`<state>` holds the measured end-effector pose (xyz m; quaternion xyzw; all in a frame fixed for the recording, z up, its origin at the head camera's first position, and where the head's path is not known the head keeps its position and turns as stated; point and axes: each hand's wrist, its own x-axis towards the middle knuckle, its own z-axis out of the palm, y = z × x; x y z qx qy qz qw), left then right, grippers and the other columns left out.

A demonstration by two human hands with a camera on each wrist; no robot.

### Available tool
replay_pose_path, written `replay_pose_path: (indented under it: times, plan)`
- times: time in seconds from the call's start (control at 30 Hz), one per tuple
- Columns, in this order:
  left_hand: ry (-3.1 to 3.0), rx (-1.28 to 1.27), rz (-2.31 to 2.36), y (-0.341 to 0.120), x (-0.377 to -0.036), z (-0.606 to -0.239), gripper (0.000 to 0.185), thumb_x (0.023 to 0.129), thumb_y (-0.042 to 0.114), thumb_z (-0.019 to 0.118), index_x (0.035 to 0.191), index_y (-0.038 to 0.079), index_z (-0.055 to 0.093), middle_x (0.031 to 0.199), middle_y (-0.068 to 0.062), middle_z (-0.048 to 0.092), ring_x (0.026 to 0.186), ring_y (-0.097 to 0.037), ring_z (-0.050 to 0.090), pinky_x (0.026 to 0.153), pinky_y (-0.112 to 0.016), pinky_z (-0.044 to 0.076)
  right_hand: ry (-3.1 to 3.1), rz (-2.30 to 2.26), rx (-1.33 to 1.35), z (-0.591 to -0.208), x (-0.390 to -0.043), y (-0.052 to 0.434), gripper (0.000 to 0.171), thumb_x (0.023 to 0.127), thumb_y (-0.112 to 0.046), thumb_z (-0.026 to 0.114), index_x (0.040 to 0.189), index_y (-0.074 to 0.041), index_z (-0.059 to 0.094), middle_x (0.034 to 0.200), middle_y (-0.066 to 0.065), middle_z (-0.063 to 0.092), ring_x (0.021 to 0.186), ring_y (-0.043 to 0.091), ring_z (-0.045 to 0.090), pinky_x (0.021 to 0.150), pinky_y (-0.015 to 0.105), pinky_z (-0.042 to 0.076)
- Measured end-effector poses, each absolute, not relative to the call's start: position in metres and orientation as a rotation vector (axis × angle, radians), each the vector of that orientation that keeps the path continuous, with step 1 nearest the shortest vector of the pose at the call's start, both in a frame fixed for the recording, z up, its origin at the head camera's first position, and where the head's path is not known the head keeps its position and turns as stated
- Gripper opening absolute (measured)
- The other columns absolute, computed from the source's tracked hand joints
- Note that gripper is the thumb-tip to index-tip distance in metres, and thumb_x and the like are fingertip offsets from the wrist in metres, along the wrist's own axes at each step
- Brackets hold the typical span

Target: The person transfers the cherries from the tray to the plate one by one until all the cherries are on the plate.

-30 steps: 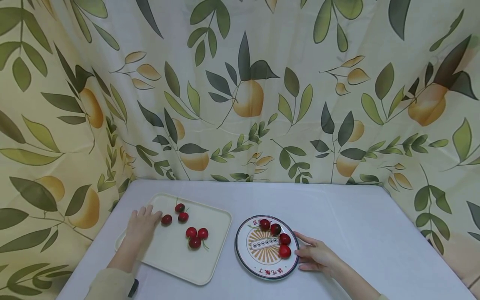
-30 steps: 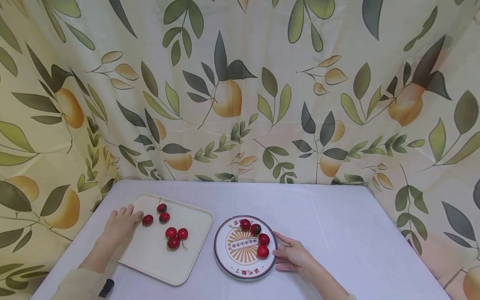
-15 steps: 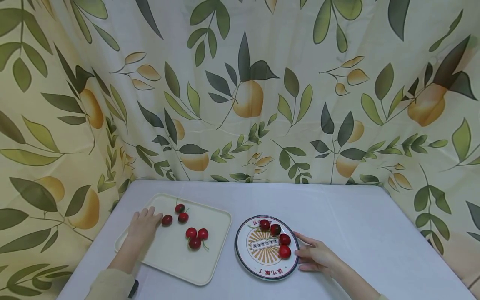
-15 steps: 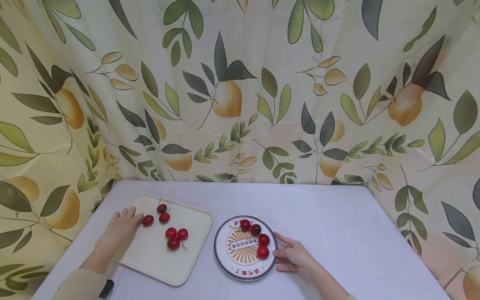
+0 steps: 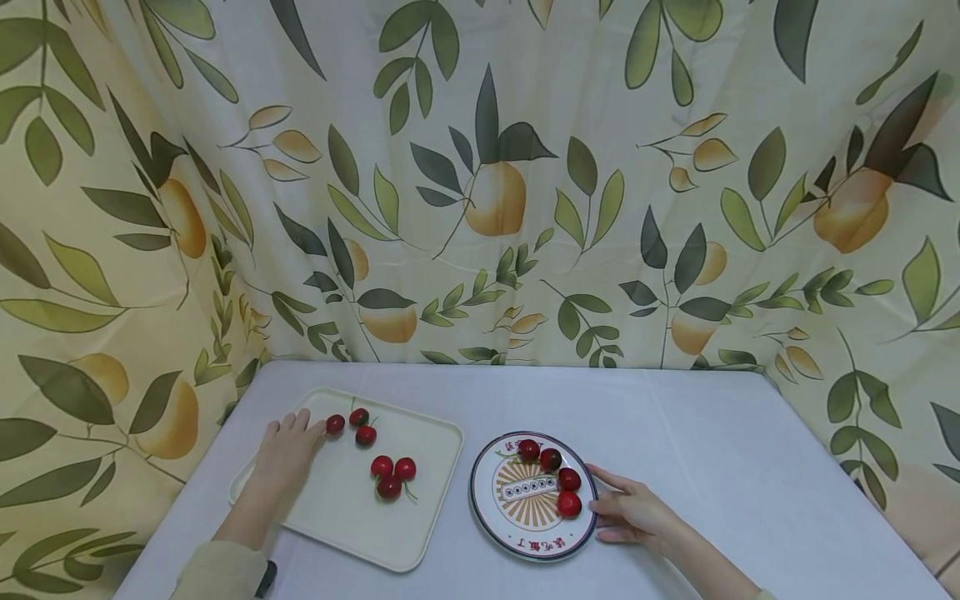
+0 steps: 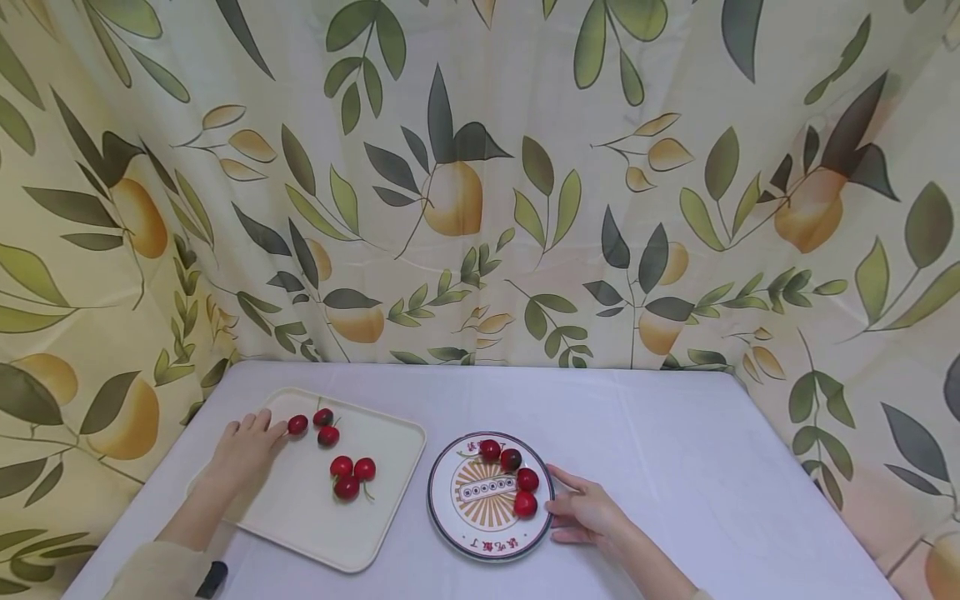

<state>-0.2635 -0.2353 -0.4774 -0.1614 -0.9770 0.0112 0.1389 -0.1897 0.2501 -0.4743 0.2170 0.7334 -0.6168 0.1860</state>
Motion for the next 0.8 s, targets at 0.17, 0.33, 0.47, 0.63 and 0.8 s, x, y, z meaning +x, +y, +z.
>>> replay_pose_path:
  times: [0.17,0.33,0.47,0.63,0.8]
  plan:
    - [-2.706,-0.528,0.118,-0.228,-0.269,-0.47,0.02,0.083,0.004,0.056,0.102,0.011,0.056,0.092,-0.012,0.042,0.085,-0.032,0.043,0.072,-0.046,0.036,2.063,-1.738,0.617,-0.475,-0.189,0.25,0.067,0.079,-0.003,0.067,0.139,-0.014,0.038,0.095,0.016,0.054,0.059,0.02,0.061,0.06,0.034,0.053]
    - [-2.692,-0.557,0.195,-0.206,-0.275,-0.457,0.029,0.079,-0.003,0.055,0.103,0.013,0.056,0.097,-0.014,0.044,0.09,-0.033,0.045,0.08,-0.048,0.038,2.062,-1.744,0.615,-0.476,-0.189,0.251,0.067,0.079,-0.003,0.067,0.139,-0.014,0.038,0.097,0.017,0.054,0.059,0.02,0.061,0.06,0.034,0.053]
    - [-2.684,-0.598,0.209,-0.181,-0.274,-0.447,0.03,0.079,-0.002,0.058,0.103,0.015,0.056,0.102,-0.013,0.046,0.094,-0.031,0.046,0.085,-0.048,0.038,2.061,-1.741,0.62,-0.476,-0.19,0.251,0.067,0.079,-0.003,0.067,0.139,-0.014,0.038,0.096,0.017,0.054,0.059,0.02,0.061,0.06,0.034,0.053]
    - [-2.679,-0.675,0.198,-0.148,-0.269,-0.437,0.036,0.076,0.001,0.067,0.106,0.017,0.057,0.108,-0.013,0.049,0.098,-0.03,0.047,0.089,-0.048,0.038,2.065,-1.738,0.618,-0.475,-0.191,0.251,0.068,0.078,-0.002,0.067,0.139,-0.014,0.038,0.093,0.016,0.052,0.059,0.02,0.06,0.06,0.034,0.053]
    - [-2.63,-0.776,0.247,-0.114,-0.264,-0.43,0.04,0.075,0.001,0.07,0.109,0.018,0.056,0.109,-0.011,0.051,0.099,-0.028,0.049,0.091,-0.046,0.039,2.065,-1.739,0.621,-0.474,-0.19,0.251,0.068,0.078,-0.001,0.067,0.139,-0.014,0.039,0.09,0.014,0.049,0.059,0.02,0.06,0.059,0.034,0.053]
